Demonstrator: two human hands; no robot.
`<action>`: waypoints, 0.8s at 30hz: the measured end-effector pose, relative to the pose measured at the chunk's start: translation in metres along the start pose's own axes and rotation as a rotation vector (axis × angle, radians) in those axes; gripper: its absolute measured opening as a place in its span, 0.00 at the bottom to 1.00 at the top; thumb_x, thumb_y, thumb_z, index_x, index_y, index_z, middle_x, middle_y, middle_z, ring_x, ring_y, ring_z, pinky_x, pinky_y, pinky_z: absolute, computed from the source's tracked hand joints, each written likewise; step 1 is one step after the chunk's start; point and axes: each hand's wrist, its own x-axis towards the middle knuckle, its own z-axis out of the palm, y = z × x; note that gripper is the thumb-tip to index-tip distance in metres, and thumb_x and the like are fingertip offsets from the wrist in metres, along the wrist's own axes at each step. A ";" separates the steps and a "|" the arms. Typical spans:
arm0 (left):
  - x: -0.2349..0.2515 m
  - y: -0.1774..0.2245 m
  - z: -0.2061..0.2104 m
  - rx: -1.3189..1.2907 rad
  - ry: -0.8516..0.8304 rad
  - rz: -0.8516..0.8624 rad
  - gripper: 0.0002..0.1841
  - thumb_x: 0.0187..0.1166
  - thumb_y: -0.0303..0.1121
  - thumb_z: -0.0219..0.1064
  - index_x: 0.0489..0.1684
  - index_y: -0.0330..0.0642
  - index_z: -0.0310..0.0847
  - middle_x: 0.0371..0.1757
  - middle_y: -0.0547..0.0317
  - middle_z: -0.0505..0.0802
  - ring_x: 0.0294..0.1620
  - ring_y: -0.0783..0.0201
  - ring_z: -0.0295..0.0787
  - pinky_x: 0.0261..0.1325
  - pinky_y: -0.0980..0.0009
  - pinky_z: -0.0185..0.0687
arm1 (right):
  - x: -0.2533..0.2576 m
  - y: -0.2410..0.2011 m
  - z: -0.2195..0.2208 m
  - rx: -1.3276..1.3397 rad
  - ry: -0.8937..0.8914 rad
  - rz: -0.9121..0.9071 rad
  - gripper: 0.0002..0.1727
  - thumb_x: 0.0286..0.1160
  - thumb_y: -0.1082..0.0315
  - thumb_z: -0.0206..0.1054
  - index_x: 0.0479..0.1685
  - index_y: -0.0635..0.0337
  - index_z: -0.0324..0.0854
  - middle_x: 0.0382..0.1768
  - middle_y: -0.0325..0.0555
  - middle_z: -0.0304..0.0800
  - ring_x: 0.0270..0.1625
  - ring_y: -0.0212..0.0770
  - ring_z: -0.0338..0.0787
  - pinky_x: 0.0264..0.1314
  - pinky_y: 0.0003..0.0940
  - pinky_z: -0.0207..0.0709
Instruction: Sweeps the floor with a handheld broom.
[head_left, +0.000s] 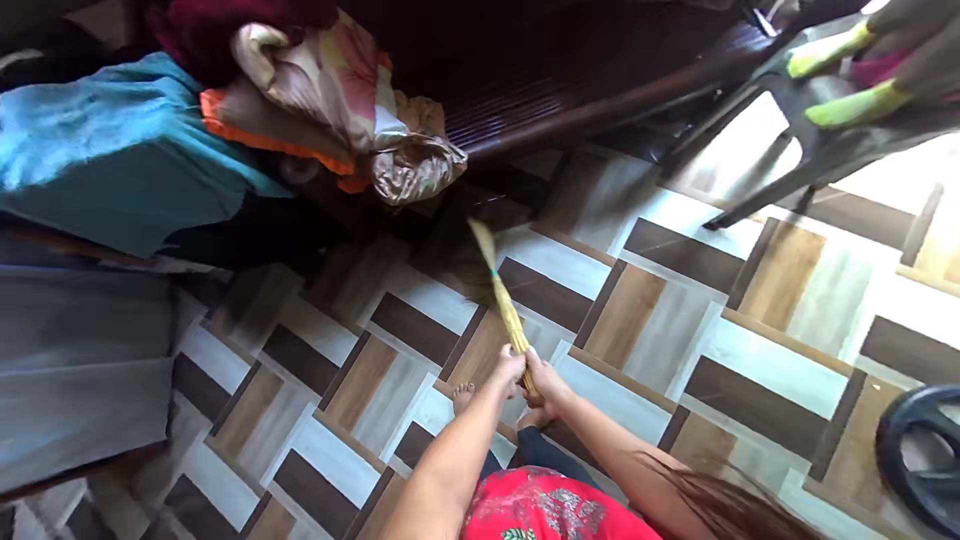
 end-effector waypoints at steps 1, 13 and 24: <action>-0.005 -0.007 0.003 -0.003 -0.037 -0.025 0.31 0.91 0.35 0.60 0.91 0.41 0.55 0.71 0.33 0.83 0.65 0.45 0.84 0.66 0.49 0.81 | -0.004 0.011 -0.005 -0.053 0.016 -0.023 0.37 0.94 0.37 0.34 0.77 0.61 0.64 0.42 0.53 0.82 0.30 0.44 0.80 0.31 0.41 0.76; -0.092 -0.069 -0.082 -0.502 0.074 -0.090 0.42 0.83 0.31 0.69 0.93 0.43 0.42 0.62 0.35 0.85 0.52 0.50 0.89 0.54 0.54 0.87 | -0.056 0.013 0.038 -0.499 -0.491 0.018 0.30 0.75 0.71 0.68 0.76 0.59 0.62 0.36 0.45 0.79 0.26 0.33 0.77 0.27 0.31 0.73; -0.049 -0.023 -0.207 -0.625 0.208 -0.013 0.20 0.96 0.42 0.46 0.69 0.34 0.71 0.52 0.47 0.86 0.43 0.59 0.85 0.46 0.61 0.84 | -0.011 -0.049 0.200 -0.285 -0.323 0.040 0.15 0.87 0.59 0.57 0.57 0.61 0.79 0.34 0.43 0.82 0.28 0.34 0.78 0.33 0.31 0.77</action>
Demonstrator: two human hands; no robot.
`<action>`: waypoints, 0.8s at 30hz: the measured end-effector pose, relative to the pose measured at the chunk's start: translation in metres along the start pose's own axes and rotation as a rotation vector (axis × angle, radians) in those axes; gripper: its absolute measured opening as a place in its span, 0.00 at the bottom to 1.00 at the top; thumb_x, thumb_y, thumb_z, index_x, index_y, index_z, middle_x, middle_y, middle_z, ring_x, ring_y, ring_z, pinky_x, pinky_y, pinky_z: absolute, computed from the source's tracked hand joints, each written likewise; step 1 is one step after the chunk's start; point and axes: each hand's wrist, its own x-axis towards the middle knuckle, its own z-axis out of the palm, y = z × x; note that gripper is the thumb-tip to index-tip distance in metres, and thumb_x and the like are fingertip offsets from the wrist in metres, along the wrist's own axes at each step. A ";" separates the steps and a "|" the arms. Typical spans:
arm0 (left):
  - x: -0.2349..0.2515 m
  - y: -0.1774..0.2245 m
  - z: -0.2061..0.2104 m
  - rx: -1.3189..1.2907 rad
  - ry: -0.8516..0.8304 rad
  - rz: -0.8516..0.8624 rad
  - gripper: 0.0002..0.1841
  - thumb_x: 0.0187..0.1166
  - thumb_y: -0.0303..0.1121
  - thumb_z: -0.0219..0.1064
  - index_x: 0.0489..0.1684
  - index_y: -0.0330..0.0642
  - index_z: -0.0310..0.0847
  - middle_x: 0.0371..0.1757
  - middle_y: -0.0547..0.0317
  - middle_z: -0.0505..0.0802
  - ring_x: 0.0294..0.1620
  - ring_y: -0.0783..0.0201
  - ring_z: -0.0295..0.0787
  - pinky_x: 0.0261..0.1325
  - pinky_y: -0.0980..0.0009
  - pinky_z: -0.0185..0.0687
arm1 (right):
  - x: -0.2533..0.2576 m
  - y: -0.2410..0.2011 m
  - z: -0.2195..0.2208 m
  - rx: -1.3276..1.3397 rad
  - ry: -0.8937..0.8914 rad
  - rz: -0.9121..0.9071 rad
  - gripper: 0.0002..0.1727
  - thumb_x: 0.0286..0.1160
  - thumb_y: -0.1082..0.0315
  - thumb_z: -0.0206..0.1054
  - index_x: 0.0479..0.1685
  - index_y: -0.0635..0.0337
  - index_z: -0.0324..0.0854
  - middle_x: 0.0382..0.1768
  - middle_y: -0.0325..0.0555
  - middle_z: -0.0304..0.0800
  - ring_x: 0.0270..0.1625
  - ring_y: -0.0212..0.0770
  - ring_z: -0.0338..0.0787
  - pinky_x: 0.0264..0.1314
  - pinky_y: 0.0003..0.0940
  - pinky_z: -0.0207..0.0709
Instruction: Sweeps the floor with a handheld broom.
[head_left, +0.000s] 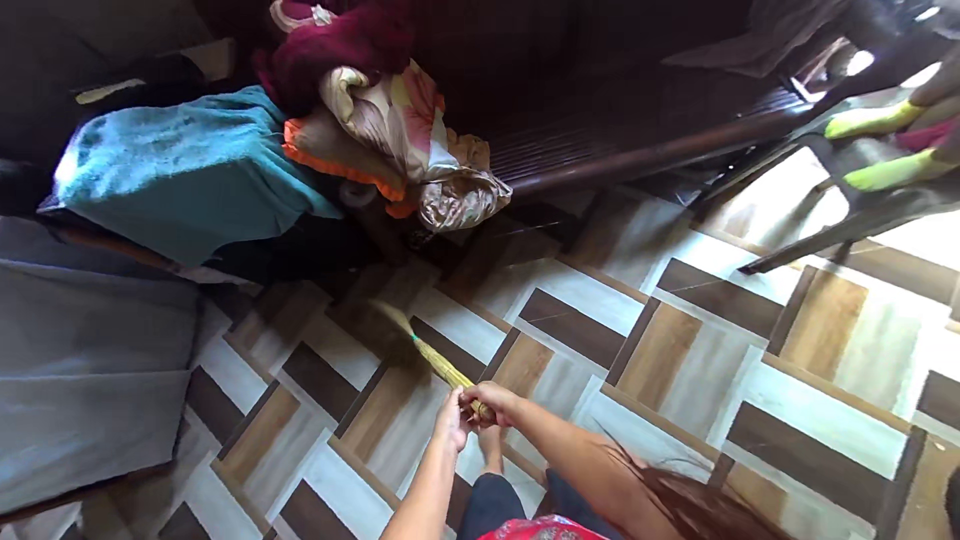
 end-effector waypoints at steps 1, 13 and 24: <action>-0.001 0.002 0.010 0.029 -0.036 -0.013 0.21 0.97 0.41 0.45 0.72 0.34 0.70 0.53 0.45 0.86 0.45 0.57 0.85 0.48 0.59 0.84 | 0.008 0.002 -0.013 0.063 0.010 0.000 0.14 0.87 0.60 0.58 0.55 0.61 0.79 0.35 0.44 0.82 0.30 0.36 0.79 0.37 0.35 0.78; -0.010 -0.069 0.026 0.799 -0.493 -0.282 0.24 0.96 0.39 0.49 0.86 0.41 0.63 0.62 0.45 0.88 0.47 0.59 0.87 0.50 0.62 0.80 | -0.002 0.091 -0.129 0.359 0.536 -0.026 0.26 0.84 0.62 0.64 0.75 0.58 0.61 0.31 0.44 0.73 0.20 0.35 0.73 0.22 0.31 0.71; 0.047 -0.031 -0.051 0.937 -0.138 -0.077 0.24 0.96 0.37 0.49 0.86 0.35 0.64 0.71 0.34 0.85 0.63 0.46 0.85 0.63 0.50 0.79 | -0.071 0.077 -0.024 0.108 -0.051 0.066 0.34 0.79 0.72 0.65 0.83 0.53 0.53 0.39 0.45 0.76 0.28 0.35 0.79 0.30 0.32 0.77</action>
